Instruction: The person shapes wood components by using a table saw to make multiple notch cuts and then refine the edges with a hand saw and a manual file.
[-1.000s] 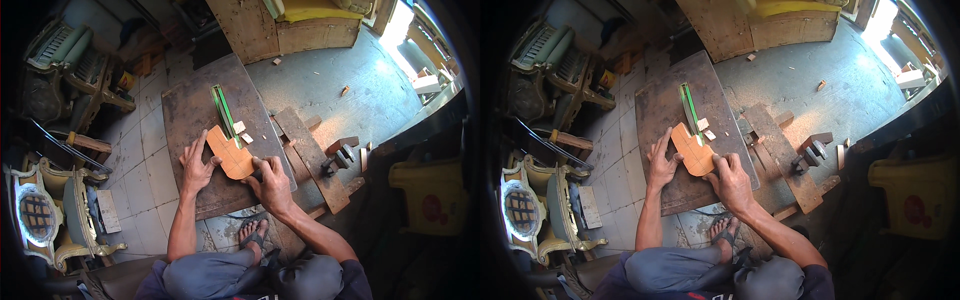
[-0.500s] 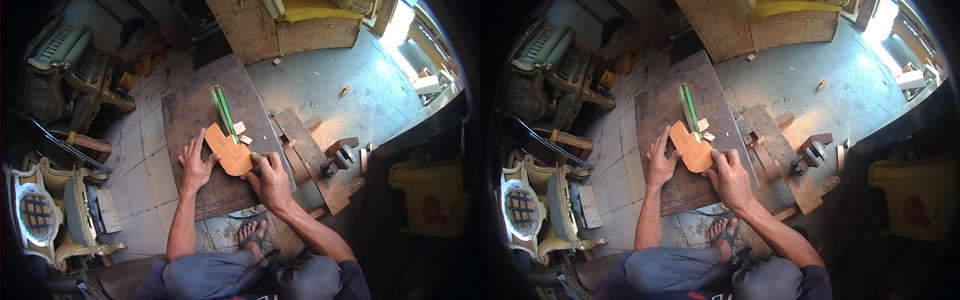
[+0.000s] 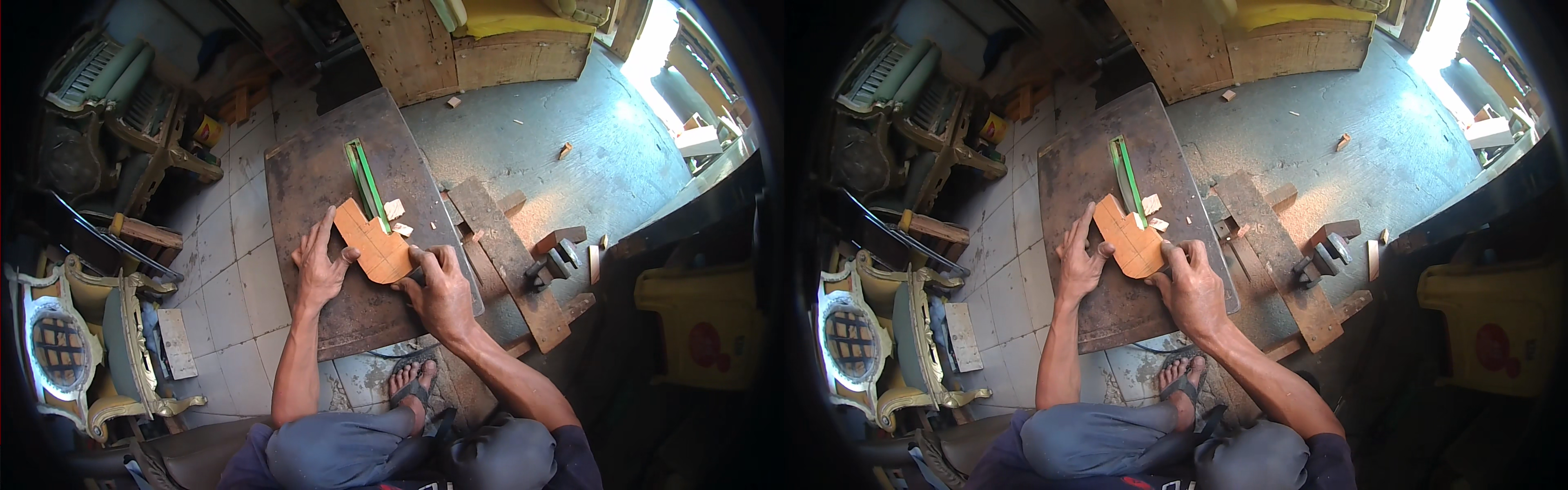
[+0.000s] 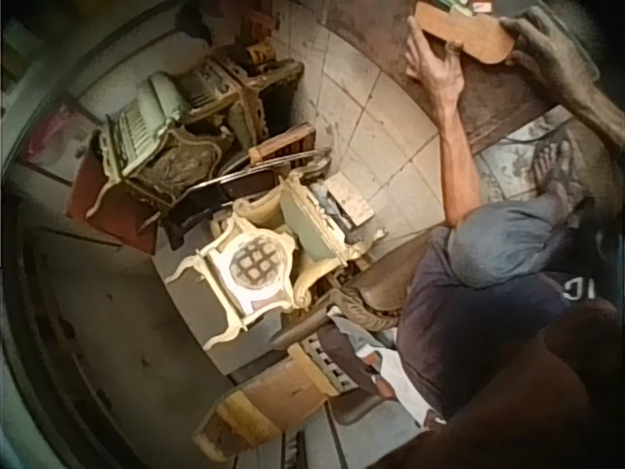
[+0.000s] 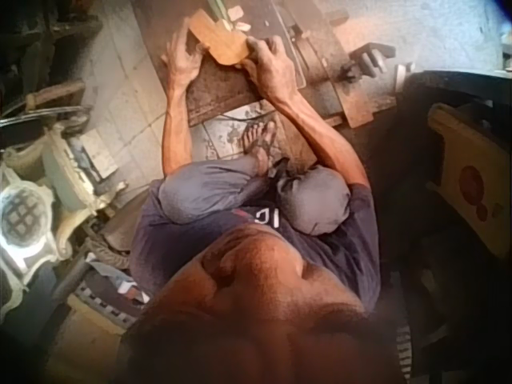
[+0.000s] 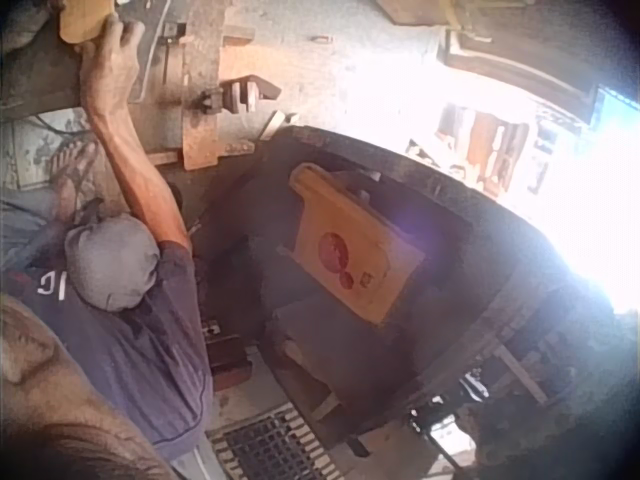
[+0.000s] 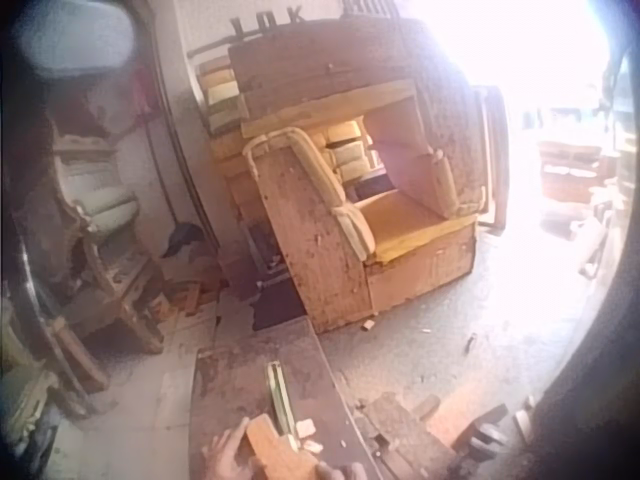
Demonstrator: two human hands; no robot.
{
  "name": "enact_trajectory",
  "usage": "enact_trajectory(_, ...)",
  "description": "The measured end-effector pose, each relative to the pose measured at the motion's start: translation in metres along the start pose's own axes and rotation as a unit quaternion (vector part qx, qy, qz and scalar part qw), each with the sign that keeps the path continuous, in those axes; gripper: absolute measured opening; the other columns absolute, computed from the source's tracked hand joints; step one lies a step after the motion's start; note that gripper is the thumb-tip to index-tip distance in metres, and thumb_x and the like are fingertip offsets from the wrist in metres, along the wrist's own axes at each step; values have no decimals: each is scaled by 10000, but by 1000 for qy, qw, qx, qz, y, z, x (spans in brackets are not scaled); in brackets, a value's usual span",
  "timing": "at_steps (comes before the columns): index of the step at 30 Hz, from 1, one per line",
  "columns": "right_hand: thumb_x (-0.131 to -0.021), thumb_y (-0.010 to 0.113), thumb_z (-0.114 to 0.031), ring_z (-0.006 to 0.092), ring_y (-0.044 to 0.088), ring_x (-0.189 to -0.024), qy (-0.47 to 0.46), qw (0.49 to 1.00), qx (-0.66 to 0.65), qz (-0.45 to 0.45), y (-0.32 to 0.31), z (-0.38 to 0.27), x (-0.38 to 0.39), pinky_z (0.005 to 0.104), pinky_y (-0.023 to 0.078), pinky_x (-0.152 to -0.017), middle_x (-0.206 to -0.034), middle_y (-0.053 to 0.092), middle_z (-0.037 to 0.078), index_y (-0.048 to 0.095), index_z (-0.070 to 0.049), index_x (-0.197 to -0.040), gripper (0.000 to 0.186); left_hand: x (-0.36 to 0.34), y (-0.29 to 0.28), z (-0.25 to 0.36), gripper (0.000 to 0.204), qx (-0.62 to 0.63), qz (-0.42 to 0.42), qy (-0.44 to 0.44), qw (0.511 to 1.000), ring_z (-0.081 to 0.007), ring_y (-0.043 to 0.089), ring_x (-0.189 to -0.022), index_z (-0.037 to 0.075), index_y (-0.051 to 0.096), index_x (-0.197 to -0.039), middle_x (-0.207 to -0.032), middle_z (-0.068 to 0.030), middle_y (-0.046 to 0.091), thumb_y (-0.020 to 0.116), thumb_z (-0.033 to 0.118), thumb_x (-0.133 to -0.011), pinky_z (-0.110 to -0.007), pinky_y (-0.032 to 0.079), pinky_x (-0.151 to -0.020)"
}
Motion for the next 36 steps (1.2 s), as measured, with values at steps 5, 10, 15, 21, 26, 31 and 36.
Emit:
enact_trajectory(5, -784, 858, -164, 336, 695, -871, 3, 1000, 1, 1, 1, 2, -2, 424, 584, -713, -1114, 576, 152, 614, -32, -1278, 567, -2, 1, 0, 1031, 8, -8, -2, 1000, -337, 505, -1286, 101, 370, -1597, -1466, -155, 545, 574, 779, -847, -534, 262, -1123)
enact_trajectory(10, -779, 861, -179, 331, 700, -858, 5, 1000, 7, 6, 2, 0, -3, 421, 583, -703, -1105, 585, 147, 622, -37, -1274, 569, -5, 0, -4, 1030, 11, -1, 4, 1000, -336, 504, -1291, 102, 372, -1596, -1458, -151, 549, 565, 785, -849, -533, 267, -1121)
enact_trajectory(15, -775, 863, -187, 329, 708, -840, 11, 1000, 5, 7, 2, 2, -6, 418, 587, -694, -1102, 597, 143, 628, -40, -1272, 568, -8, 2, -5, 1031, 17, 1, 5, 1000, -337, 513, -1293, 102, 375, -1594, -1425, -147, 565, 559, 789, -847, -533, 281, -1116)
enact_trajectory(21, -771, 866, -188, 322, 714, -810, 8, 1000, 2, 14, 4, 2, -9, 408, 591, -667, -1116, 602, 146, 632, -39, -1262, 564, -12, -4, -6, 1065, -15, 58, 48, 997, -221, 548, -819, 74, 456, -1547, -1239, -148, 644, 573, 838, -814, -372, 486, -752)
enact_trajectory(26, -772, 865, -191, 321, 715, -802, 4, 1000, 8, 20, 3, 2, -12, 405, 592, -662, -1114, 603, 148, 633, -41, -1258, 560, -15, -1, -6, 1023, 9, 25, 26, 999, -304, 542, -1114, 78, 424, -1561, -1327, -161, 607, 584, 785, -839, -463, 395, -974)
enact_trajectory(31, -773, 864, -200, 323, 715, -795, 1, 1000, 17, 22, 4, 0, -14, 408, 593, -661, -1114, 604, 146, 633, -43, -1252, 554, -17, -4, -5, 1018, 20, 38, 39, 998, -302, 556, -1064, 73, 431, -1555, -1307, -165, 619, 600, 772, -835, -447, 426, -931)
enact_trajectory(36, -749, 892, -177, 293, 698, -808, 11, 999, 15, 26, 4, 0, -18, 386, 585, -685, -1063, 617, 144, 655, -35, -1238, 562, -21, -5, -9, 1055, -4, 58, 51, 997, -169, 519, -704, 71, 462, -1543, -1226, -134, 647, 594, 819, -811, -345, 481, -658)
Point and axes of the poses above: each hand's wrist, its own x-axis away from the middle knuckle, its own y-axis out of the palm, z = x × y, the point moved 7 cm from there along -x, towards the middle knuckle
